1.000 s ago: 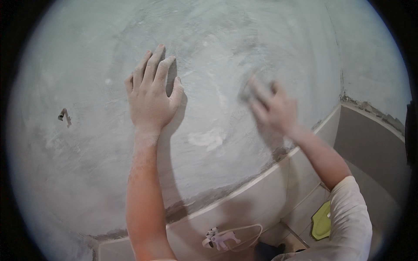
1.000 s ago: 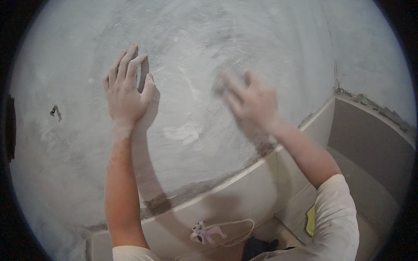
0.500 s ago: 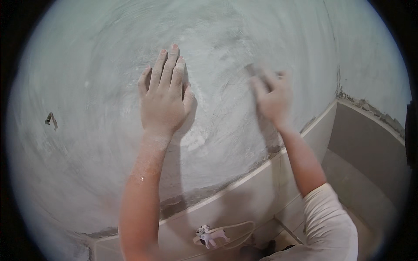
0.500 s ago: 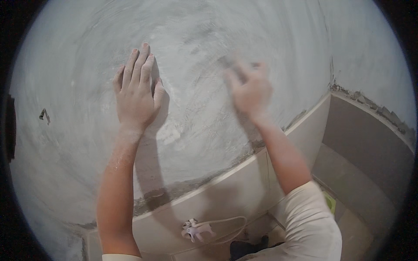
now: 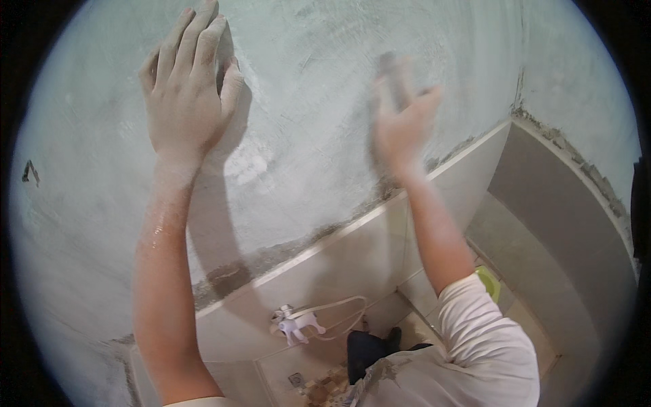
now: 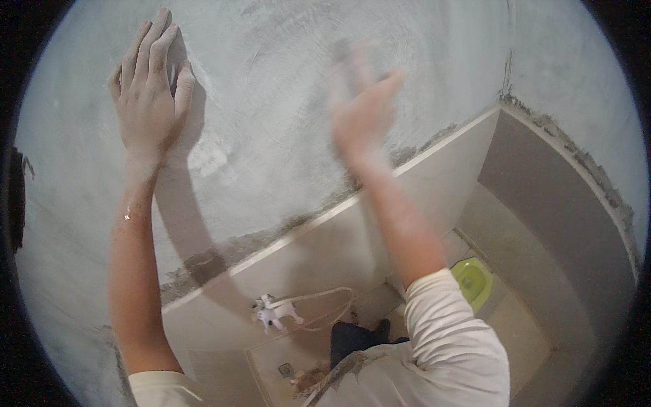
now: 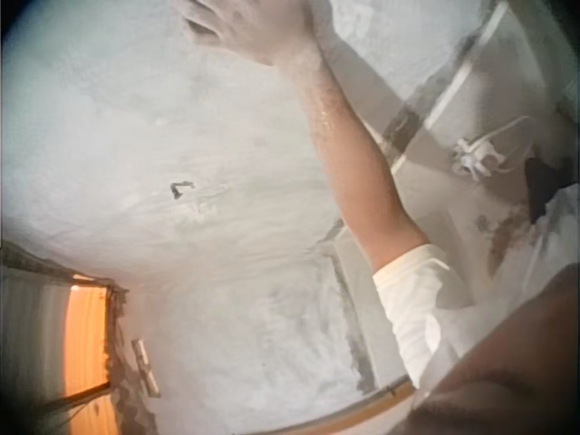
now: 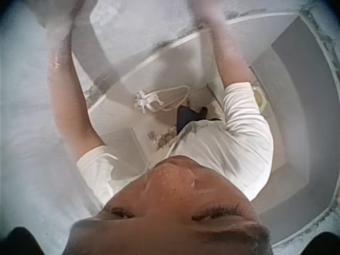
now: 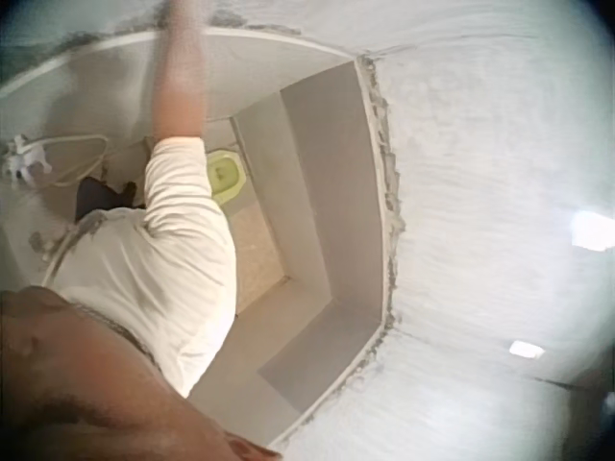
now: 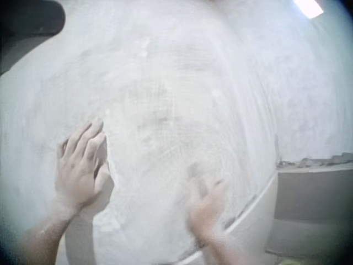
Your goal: The person sands a plastered wall using a hand sanding block, moving the tool across the surface and into the corner while stabilizing themselves with their other hand.
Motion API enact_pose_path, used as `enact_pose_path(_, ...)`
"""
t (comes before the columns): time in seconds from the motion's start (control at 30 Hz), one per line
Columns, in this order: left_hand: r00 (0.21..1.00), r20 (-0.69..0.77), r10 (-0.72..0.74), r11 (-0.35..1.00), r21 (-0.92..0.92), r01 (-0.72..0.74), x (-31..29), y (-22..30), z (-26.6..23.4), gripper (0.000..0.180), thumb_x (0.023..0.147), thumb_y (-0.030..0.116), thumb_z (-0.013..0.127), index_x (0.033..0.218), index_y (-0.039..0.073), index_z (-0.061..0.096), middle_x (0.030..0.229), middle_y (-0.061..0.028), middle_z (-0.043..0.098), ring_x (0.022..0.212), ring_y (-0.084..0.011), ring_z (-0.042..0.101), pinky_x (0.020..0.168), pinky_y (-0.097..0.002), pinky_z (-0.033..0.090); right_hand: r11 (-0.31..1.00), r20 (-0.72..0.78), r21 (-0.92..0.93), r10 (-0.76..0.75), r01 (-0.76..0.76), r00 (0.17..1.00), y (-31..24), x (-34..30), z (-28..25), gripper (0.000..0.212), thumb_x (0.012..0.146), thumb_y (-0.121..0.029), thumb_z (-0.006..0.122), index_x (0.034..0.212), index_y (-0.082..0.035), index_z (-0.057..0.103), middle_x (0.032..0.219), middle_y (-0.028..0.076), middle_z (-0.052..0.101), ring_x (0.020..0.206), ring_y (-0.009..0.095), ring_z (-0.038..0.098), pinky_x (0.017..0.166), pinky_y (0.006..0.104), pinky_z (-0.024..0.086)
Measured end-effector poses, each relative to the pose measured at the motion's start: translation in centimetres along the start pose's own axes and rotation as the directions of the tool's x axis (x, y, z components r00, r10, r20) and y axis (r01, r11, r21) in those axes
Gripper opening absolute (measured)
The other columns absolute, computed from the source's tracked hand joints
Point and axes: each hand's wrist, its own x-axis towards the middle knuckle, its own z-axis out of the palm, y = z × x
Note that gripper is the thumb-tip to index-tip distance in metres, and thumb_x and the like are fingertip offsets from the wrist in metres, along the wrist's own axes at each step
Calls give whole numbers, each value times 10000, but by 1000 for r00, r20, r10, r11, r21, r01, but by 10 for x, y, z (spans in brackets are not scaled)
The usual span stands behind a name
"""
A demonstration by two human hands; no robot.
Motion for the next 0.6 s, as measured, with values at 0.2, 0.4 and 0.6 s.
enact_pose_path(0.2,994,-69,84,992,95,-77,6,-21,7,538,912,268,573,1398,38,561,1566,-180,530,1501,-319,433,1243,-498,277,880,345,33,-454,473,821,29,-33,-6,517,1016,-323,681,1527,-286,613,1280,239,600,1158,364,598,955,489,519)
enact_pose_path(0.4,999,-47,23,996,-85,-27,4,1,0,549,842,273,616,1344,52,590,1542,-141,553,1473,-315,465,1187,-493,315,982,-1,-61,-178,178,984,34,-6,3,499,979,-336,730,1472,-284,670,1154,189,610,1060,333,613,904,472,537)
enact_pose_path(0.6,998,-26,64,996,-61,-65,4,-4,-2,536,836,291,627,1318,58,597,1519,-146,564,1465,-309,470,1165,-497,330,845,251,80,-530,528,810,41,-37,-1,565,924,-338,784,1475,-301,666,1138,206,582,981,347,611,794,453,559)
